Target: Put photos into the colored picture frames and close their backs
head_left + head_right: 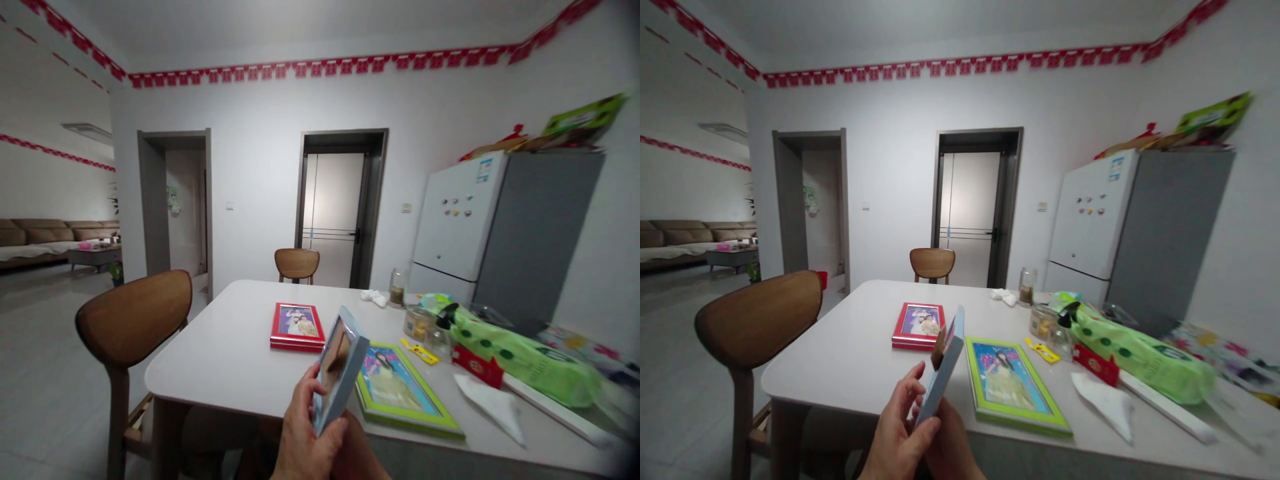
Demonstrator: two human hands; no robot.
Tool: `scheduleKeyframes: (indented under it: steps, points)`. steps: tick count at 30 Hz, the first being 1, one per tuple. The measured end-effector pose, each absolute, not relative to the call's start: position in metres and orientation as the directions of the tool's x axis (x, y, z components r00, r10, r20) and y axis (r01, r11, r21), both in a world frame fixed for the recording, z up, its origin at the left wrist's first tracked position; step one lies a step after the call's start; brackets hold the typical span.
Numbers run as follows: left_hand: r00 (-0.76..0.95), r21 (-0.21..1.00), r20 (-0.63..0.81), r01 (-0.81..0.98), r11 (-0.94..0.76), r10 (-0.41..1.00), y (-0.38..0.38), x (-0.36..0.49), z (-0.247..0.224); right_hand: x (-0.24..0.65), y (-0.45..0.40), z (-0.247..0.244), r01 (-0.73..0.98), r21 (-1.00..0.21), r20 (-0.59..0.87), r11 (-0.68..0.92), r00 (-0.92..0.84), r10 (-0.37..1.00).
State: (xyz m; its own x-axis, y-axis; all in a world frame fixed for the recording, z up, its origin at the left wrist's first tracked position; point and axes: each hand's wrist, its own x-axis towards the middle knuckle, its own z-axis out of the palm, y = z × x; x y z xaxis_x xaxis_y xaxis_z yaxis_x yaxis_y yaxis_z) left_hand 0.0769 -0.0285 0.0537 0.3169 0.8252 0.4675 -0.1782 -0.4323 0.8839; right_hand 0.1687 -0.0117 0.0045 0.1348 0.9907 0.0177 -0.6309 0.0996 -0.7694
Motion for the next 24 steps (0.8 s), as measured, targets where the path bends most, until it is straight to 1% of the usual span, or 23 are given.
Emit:
scheduleKeyframes:
  steps: [1,3,4,5,7,8,9,10,12,13,15,17,18,24]
  points:
    - [0.298,0.884,0.466,-0.194,-0.425,0.833,-0.027,0.082,0.056,0.175,-0.011,0.008,-0.626,-0.767,0.002,0.14,0.215,0.977]
    - [0.287,0.872,0.477,-0.272,-0.407,0.83,-0.019,0.091,0.064,0.202,-0.008,0.016,-0.557,-0.808,-0.017,0.193,0.35,0.937]
    - [0.302,0.865,0.482,-0.316,-0.39,0.823,-0.014,0.095,0.067,0.223,-0.006,0.02,-0.488,-0.843,0.017,0.225,0.395,0.919]
    - [0.326,0.863,0.479,-0.347,-0.368,0.815,-0.008,0.101,0.07,0.245,-0.005,0.024,-0.403,-0.889,0.023,0.216,0.434,0.901]
    - [0.361,0.882,0.436,-0.353,-0.312,0.824,0.004,0.114,0.068,0.293,-0.001,0.032,-0.153,-0.984,-0.006,0.086,0.516,0.857]
    - [0.366,0.9,0.397,-0.336,-0.279,0.842,0.01,0.122,0.064,0.317,0.0,0.035,0.02,-1.0,0.014,0.003,0.575,0.818]
    - [0.366,0.917,0.357,-0.312,-0.248,0.859,0.015,0.132,0.057,0.338,0.002,0.038,0.234,-0.969,0.078,-0.083,0.604,0.793]
    - [0.378,0.931,0.318,-0.299,-0.21,0.87,0.019,0.142,0.049,0.357,0.003,0.039,0.435,-0.88,0.133,-0.188,0.608,0.783]
    - [0.425,0.951,0.26,-0.271,-0.152,0.867,0.024,0.162,0.031,0.387,0.006,0.04,0.544,-0.792,0.162,-0.276,0.623,0.765]
    - [0.44,0.964,0.236,-0.216,-0.153,0.866,0.025,0.171,0.023,0.398,0.007,0.039,0.575,-0.758,0.166,-0.308,0.627,0.761]
    - [0.449,0.978,0.204,-0.051,-0.203,0.87,0.026,0.185,0.01,0.413,0.009,0.035,0.616,-0.701,0.168,-0.359,0.632,0.757]
    - [0.443,0.961,0.189,0.101,-0.259,0.876,0.026,0.193,0.003,0.421,0.011,0.027,0.66,-0.631,0.174,-0.408,0.633,0.755]
    - [0.441,0.95,0.187,0.146,-0.276,0.878,0.026,0.194,0.001,0.423,0.012,0.023,0.678,-0.596,0.177,-0.43,0.633,0.754]
    - [0.47,0.915,0.189,0.235,-0.328,0.862,0.032,0.185,-0.002,0.425,0.016,0.007,0.764,-0.413,0.185,-0.495,0.603,0.776]
